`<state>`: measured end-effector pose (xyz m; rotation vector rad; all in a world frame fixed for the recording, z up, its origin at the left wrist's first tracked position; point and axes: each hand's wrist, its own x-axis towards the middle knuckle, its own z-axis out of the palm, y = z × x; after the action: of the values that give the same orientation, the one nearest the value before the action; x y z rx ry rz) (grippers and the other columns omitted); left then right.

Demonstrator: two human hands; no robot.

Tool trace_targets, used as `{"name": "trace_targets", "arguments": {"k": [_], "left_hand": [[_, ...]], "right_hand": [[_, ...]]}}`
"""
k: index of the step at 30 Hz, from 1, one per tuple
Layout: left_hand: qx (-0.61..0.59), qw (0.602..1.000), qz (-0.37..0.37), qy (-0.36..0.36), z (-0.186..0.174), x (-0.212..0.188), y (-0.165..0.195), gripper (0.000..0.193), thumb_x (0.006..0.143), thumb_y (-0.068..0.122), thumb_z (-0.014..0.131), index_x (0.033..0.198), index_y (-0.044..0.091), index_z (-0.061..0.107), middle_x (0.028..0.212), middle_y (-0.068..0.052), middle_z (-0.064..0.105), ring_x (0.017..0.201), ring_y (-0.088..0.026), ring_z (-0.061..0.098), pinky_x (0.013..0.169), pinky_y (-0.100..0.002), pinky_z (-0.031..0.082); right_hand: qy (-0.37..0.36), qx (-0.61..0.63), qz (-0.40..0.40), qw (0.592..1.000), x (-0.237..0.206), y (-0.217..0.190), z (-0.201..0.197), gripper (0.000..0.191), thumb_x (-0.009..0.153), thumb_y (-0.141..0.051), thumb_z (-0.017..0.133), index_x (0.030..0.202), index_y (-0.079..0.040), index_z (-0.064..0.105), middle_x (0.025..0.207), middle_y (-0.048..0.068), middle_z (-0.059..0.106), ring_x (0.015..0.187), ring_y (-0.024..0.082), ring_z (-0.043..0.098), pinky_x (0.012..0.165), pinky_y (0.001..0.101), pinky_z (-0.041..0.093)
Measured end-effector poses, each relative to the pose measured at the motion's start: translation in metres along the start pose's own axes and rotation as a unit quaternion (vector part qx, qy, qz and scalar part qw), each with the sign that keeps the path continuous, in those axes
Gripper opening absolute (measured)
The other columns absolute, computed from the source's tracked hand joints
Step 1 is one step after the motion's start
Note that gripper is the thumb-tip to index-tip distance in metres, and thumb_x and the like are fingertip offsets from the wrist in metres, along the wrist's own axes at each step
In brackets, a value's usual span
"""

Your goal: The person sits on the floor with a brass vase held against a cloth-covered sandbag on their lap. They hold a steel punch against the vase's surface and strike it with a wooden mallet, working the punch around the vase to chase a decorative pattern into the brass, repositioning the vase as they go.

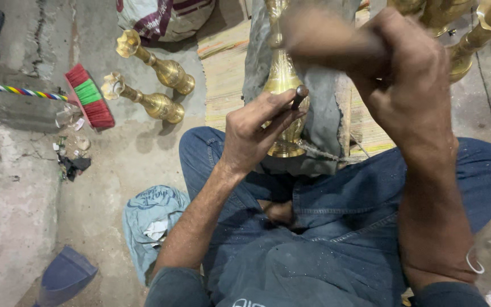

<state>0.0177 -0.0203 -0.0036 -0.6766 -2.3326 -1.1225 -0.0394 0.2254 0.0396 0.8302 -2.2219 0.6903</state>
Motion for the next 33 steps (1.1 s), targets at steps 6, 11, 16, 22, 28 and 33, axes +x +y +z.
{"name": "trace_targets", "arguments": {"k": [6, 11, 16, 22, 28, 33], "left_hand": [[0.037, 0.999, 0.006, -0.008, 0.0, -0.001, -0.001, 0.041, 0.096, 0.014, 0.082, 0.133, 0.01, 0.066, 0.107, -0.007, 0.076, 0.096, -0.019, 0.076, 0.082, -0.032, 0.063], [0.003, 1.0, -0.016, -0.009, 0.0, 0.0, -0.002, 0.037, 0.097, 0.015, 0.081, 0.131, 0.011, 0.067, 0.107, -0.004, 0.076, 0.094, -0.016, 0.078, 0.08, -0.029, 0.065], [0.018, 0.999, -0.03, -0.007, -0.001, 0.0, -0.001, 0.033, 0.095, 0.018, 0.083, 0.125, 0.01, 0.071, 0.102, -0.004, 0.076, 0.087, -0.016, 0.076, 0.074, -0.031, 0.063], [0.027, 1.0, -0.007, -0.007, 0.0, 0.0, -0.007, 0.033, 0.096, 0.02, 0.083, 0.126, 0.015, 0.069, 0.103, -0.002, 0.076, 0.088, -0.014, 0.076, 0.077, -0.029, 0.065], [0.031, 0.999, -0.004, -0.009, -0.001, -0.003, -0.007, 0.038, 0.099, 0.018, 0.08, 0.134, 0.015, 0.066, 0.104, -0.003, 0.075, 0.089, -0.015, 0.076, 0.076, -0.03, 0.063], [0.03, 0.999, -0.017, -0.017, -0.002, -0.001, -0.007, 0.041, 0.098, 0.018, 0.081, 0.135, 0.014, 0.065, 0.1, -0.003, 0.074, 0.084, -0.014, 0.074, 0.073, -0.029, 0.062]], "right_hand": [[-0.038, -0.025, -0.003, 0.999, -0.005, 0.008, 0.001, 0.028, 0.089, 0.0, 0.082, 0.105, -0.003, 0.06, 0.099, 0.012, 0.066, 0.094, 0.031, 0.066, 0.081, 0.0424, 0.053], [-0.006, 0.033, 0.068, 0.997, -0.001, 0.002, 0.006, 0.024, 0.095, -0.008, 0.084, 0.106, -0.009, 0.063, 0.096, 0.006, 0.067, 0.087, 0.024, 0.067, 0.079, 0.0426, 0.053], [-0.026, -0.193, -0.045, 0.98, 0.007, -0.006, 0.003, 0.024, 0.09, -0.007, 0.086, 0.105, -0.008, 0.068, 0.101, 0.006, 0.072, 0.089, 0.023, 0.066, 0.08, 0.0425, 0.052], [-0.021, -0.292, -0.084, 0.953, 0.011, -0.008, 0.002, 0.025, 0.079, -0.014, 0.086, 0.099, -0.014, 0.071, 0.092, -0.001, 0.074, 0.082, 0.015, 0.074, 0.07, 0.0341, 0.062], [-0.03, 0.064, 0.076, 0.995, 0.006, 0.002, 0.007, 0.02, 0.101, -0.013, 0.082, 0.107, -0.004, 0.065, 0.09, 0.007, 0.067, 0.078, 0.015, 0.068, 0.067, 0.0312, 0.055], [-0.012, 0.068, 0.088, 0.994, 0.006, -0.002, 0.008, 0.022, 0.098, -0.015, 0.082, 0.105, -0.008, 0.063, 0.089, 0.003, 0.068, 0.08, 0.013, 0.069, 0.07, 0.0307, 0.057]]}}
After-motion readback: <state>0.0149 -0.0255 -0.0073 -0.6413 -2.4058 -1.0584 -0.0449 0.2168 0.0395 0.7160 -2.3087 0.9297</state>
